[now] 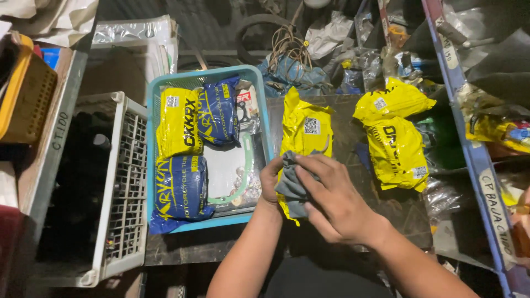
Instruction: Cleaning dust and debris from packaged motorcycle inner tubes using a cloth.
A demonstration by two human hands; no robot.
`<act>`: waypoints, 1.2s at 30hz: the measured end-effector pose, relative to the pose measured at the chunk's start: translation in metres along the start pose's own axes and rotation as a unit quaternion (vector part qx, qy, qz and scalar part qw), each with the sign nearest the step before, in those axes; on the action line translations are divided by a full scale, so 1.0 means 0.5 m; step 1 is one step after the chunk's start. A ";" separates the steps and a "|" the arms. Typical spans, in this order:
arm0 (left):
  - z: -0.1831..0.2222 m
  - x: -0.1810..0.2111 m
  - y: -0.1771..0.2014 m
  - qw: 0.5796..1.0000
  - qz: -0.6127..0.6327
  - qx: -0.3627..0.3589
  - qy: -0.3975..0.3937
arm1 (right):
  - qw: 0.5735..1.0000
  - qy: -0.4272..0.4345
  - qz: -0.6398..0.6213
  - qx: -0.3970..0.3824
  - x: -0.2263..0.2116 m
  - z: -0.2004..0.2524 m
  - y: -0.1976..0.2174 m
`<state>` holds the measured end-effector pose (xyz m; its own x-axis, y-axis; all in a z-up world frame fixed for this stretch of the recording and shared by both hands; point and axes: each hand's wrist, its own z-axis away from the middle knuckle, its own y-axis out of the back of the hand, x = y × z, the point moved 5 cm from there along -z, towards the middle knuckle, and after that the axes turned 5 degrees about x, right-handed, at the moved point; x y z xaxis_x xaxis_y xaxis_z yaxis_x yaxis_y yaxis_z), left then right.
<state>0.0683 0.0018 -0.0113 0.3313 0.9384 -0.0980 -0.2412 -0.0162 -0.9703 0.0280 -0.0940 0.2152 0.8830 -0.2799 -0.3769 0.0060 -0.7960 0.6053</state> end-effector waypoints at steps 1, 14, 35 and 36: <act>0.008 0.011 -0.007 1.000 0.000 0.001 0.002 | 1.000 -0.002 0.001 0.001 0.009 0.000 -0.014; 0.046 0.075 -0.040 0.998 -0.055 -0.018 0.039 | 0.994 -0.027 0.053 0.093 -0.007 -0.043 -0.073; 0.003 -0.033 -0.031 0.989 -0.144 -0.027 -0.023 | 0.989 -0.088 0.067 0.099 0.105 -0.067 0.054; 0.006 -0.029 -0.058 0.982 -0.173 -0.043 -0.055 | 0.995 -0.046 0.046 0.076 0.090 -0.070 0.048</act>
<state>0.0678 -0.0105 0.0190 0.2773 0.9248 0.2605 -0.0531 0.2854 -0.9569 0.0844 -0.1070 0.2373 0.8300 -0.3973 -0.3915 -0.1495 -0.8347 0.5301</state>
